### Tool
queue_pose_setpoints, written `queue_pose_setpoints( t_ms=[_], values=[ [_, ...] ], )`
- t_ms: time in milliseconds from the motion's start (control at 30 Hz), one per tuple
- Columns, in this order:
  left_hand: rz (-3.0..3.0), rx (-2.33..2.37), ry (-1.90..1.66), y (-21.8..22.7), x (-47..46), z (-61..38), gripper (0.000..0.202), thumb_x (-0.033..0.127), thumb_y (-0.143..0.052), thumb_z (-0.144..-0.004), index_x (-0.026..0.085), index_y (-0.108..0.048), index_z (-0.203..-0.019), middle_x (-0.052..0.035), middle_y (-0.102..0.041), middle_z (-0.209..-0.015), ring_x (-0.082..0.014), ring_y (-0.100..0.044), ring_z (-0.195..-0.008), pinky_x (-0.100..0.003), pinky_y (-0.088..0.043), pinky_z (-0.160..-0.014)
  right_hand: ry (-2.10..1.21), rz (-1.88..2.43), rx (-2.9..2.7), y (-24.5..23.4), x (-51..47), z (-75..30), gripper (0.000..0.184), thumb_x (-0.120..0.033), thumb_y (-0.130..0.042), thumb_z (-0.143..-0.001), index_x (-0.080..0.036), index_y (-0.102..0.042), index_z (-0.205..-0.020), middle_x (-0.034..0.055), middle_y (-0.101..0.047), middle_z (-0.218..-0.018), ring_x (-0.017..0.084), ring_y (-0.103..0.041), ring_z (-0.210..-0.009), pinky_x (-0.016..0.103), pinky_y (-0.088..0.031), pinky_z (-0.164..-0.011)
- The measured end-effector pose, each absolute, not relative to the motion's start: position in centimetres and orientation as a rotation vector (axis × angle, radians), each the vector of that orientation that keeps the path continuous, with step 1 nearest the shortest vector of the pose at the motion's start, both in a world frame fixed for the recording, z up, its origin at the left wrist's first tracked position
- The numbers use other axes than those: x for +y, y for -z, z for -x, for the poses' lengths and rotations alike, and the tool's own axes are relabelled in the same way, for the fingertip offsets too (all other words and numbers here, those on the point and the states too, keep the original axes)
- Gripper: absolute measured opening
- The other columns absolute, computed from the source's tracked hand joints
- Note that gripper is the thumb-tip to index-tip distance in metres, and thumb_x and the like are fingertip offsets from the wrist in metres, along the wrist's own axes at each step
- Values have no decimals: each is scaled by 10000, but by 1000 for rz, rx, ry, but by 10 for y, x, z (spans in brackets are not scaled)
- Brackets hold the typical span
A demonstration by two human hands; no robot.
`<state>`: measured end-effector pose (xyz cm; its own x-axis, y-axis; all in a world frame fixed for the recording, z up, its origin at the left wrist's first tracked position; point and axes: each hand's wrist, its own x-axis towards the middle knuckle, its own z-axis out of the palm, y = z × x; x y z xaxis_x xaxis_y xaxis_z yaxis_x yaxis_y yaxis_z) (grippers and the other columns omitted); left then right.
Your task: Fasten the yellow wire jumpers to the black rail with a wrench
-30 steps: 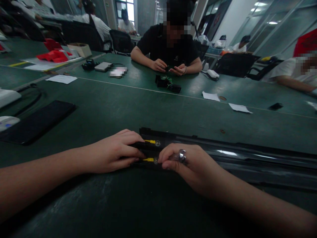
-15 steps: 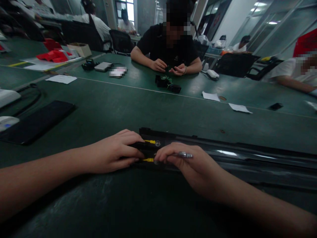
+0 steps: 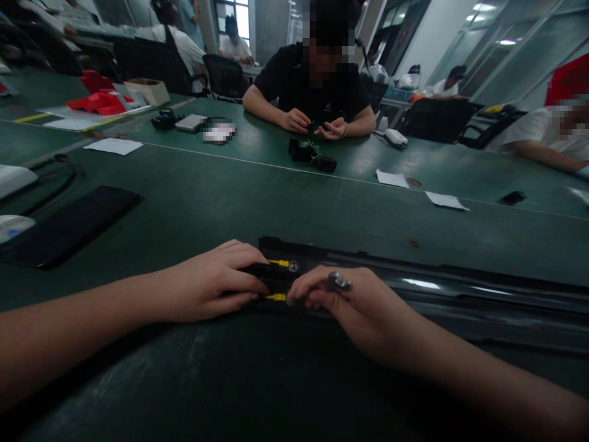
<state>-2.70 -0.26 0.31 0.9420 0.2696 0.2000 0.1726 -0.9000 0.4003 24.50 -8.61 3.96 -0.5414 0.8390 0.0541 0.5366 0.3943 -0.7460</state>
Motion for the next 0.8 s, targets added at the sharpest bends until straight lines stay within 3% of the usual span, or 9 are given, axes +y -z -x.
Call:
queue_pose_setpoints(
  t_ms=[167,433,667,800],
  values=[
    [-2717,312,-327,-4,-2,26,224,164,-580,-977,229,-717,-1142,-104,-631,-1257,-269,-579,-1168,-423,-469,-1033,-933,1176,-2256,-38,-87,-245,245,-121,-468,-1024,-208,-691,-1078,25,-757,-1048,156,-695,-956,305,-510,-878],
    [-2713,321,-359,-1,-1,27,221,164,-607,-961,245,-725,-1129,-95,-641,-1241,-265,-589,-1154,-413,-473,-1028,-949,1138,-2228,-41,-86,-243,127,-171,-589,-987,-197,-668,-891,13,-730,-892,147,-683,-821,274,-522,-788],
    [-2729,320,-304,-2,-2,28,215,186,-560,-996,232,-712,-1139,-105,-618,-1259,-277,-568,-1176,-446,-443,-1049,-896,1204,-2296,-41,-88,-243,278,-109,-451,-1017,-210,-693,-1111,29,-753,-1033,159,-692,-908,296,-525,-813],
    [-2727,323,-309,-1,-1,28,225,174,-575,-982,235,-709,-1154,-104,-616,-1271,-280,-563,-1188,-444,-440,-1054,-912,1179,-2283,-38,-88,-244,247,-109,-469,-1016,-207,-686,-1079,31,-757,-1055,168,-699,-969,316,-530,-881]
  ],
)
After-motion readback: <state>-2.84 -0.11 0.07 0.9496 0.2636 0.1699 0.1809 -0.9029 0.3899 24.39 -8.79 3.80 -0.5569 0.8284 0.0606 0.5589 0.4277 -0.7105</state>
